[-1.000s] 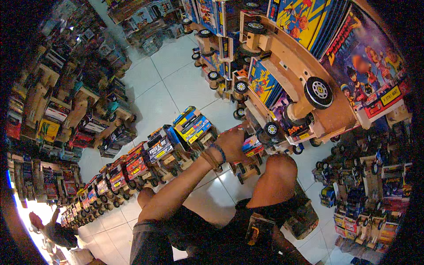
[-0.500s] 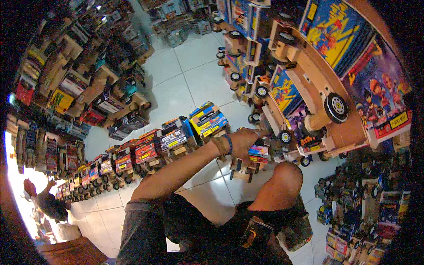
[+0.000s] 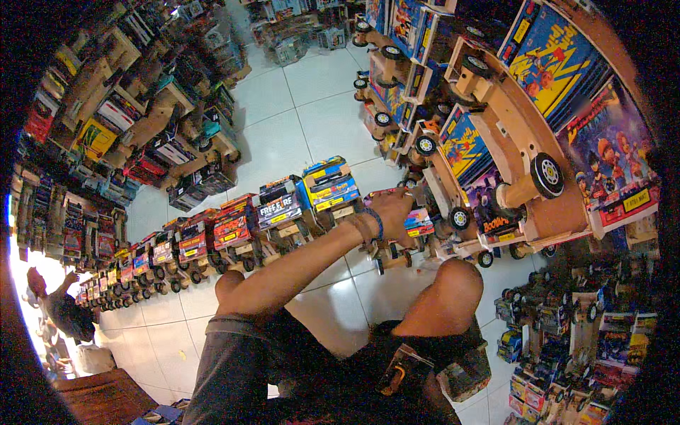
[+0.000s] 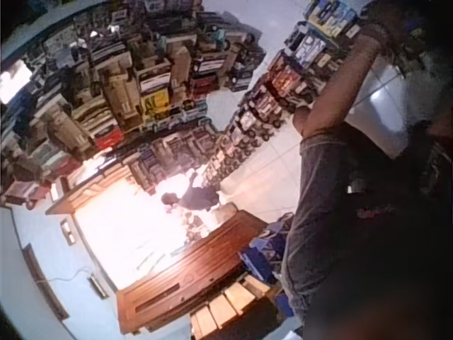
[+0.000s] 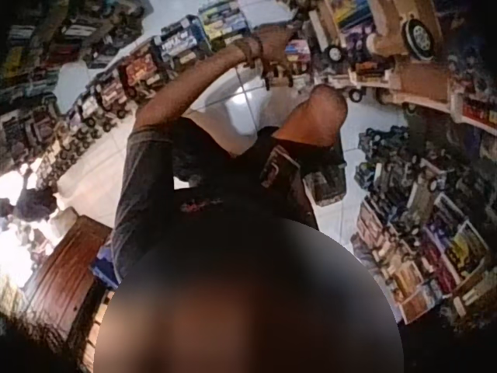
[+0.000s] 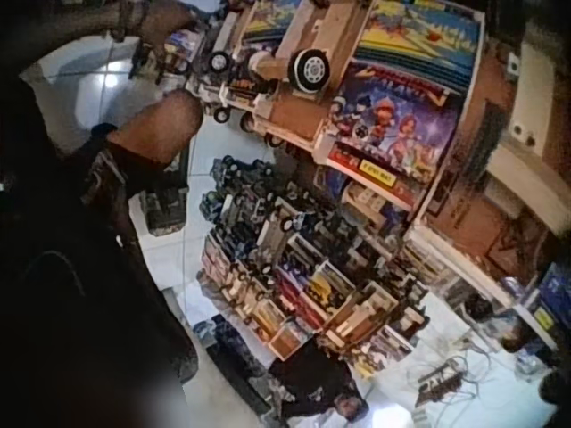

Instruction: The person sits on the floor of a toy store and assembles wooden toy trucks. They use a hammer to drive nails into the wooden bodies and attach wheels to the axles. The person handles multiple trucks, picking them up, hammering them, and placing them in a line on the floor.

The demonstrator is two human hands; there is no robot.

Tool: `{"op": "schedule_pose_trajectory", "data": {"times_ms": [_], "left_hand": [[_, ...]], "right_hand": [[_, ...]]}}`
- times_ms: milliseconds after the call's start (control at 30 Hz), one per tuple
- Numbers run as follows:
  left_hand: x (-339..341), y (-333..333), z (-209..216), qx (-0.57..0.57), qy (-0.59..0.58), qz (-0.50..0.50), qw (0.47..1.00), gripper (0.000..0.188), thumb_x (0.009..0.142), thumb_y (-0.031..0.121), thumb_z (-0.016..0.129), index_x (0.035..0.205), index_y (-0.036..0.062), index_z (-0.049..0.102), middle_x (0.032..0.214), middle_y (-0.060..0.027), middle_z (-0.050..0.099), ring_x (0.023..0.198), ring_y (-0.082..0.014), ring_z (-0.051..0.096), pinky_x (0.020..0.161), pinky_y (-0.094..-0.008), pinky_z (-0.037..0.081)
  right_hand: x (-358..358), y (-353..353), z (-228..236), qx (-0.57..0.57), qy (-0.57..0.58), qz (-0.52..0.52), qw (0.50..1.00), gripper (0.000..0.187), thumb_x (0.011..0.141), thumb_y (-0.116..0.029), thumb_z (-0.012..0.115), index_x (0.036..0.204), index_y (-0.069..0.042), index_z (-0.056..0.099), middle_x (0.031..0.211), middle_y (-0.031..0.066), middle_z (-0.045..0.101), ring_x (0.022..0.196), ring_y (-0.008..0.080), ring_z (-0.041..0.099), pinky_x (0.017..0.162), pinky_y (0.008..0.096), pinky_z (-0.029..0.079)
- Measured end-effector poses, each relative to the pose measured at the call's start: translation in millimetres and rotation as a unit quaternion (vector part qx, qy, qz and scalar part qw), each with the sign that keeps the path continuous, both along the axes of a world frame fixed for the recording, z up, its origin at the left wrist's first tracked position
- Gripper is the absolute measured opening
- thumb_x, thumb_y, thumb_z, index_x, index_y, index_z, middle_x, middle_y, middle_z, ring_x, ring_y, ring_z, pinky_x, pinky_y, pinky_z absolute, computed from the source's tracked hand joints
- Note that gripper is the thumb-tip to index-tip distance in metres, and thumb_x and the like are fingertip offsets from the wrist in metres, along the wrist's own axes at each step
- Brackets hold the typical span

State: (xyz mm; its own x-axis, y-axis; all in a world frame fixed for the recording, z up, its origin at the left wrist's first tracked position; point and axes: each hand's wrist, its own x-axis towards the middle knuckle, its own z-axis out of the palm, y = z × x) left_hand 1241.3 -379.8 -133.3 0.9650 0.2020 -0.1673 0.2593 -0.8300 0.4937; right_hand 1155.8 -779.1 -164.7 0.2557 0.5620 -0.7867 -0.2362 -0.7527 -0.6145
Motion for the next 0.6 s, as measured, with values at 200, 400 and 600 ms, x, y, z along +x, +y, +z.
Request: {"op": "schedule_pose_trajectory", "data": {"times_ms": [200, 400, 600], "left_hand": [[4, -3, 7, 0.029, -0.061, 0.028, 0.997, 0.117, 0.047, 0.045, 0.089, 0.145, 0.0058, 0.039, 0.124, -0.0269, 0.061, 0.113, -0.0442, 0.06, 0.097, -0.0502, 0.05], [21, 16, 9, 0.067, -0.043, 0.039, 0.996, 0.107, 0.048, 0.048, 0.09, 0.135, 0.004, 0.047, 0.116, -0.0247, 0.064, 0.106, -0.0431, 0.064, 0.092, -0.0508, 0.053], [35, 42, 6, 0.058, 0.01, 0.043, 0.997, 0.104, 0.052, 0.052, 0.09, 0.133, 0.0033, 0.048, 0.116, -0.0249, 0.064, 0.106, -0.042, 0.064, 0.092, -0.0497, 0.053]], "right_hand": [[-6, -5, 1, -0.005, 0.001, -0.006, 1.0, 0.055, 0.105, -0.05, 0.03, 0.138, -0.01, 0.05, 0.127, 0.0114, 0.058, 0.117, 0.0221, 0.054, 0.098, 0.0341, 0.045], [-10, -11, -3, -0.017, 0.011, -0.003, 1.0, 0.056, 0.105, -0.05, 0.031, 0.138, -0.011, 0.05, 0.128, 0.0114, 0.058, 0.117, 0.0223, 0.054, 0.098, 0.0343, 0.044], [-11, -13, -4, -0.022, 0.018, -0.008, 1.0, 0.056, 0.104, -0.051, 0.031, 0.138, -0.011, 0.05, 0.128, 0.0113, 0.058, 0.118, 0.0225, 0.054, 0.099, 0.0344, 0.044]]}}
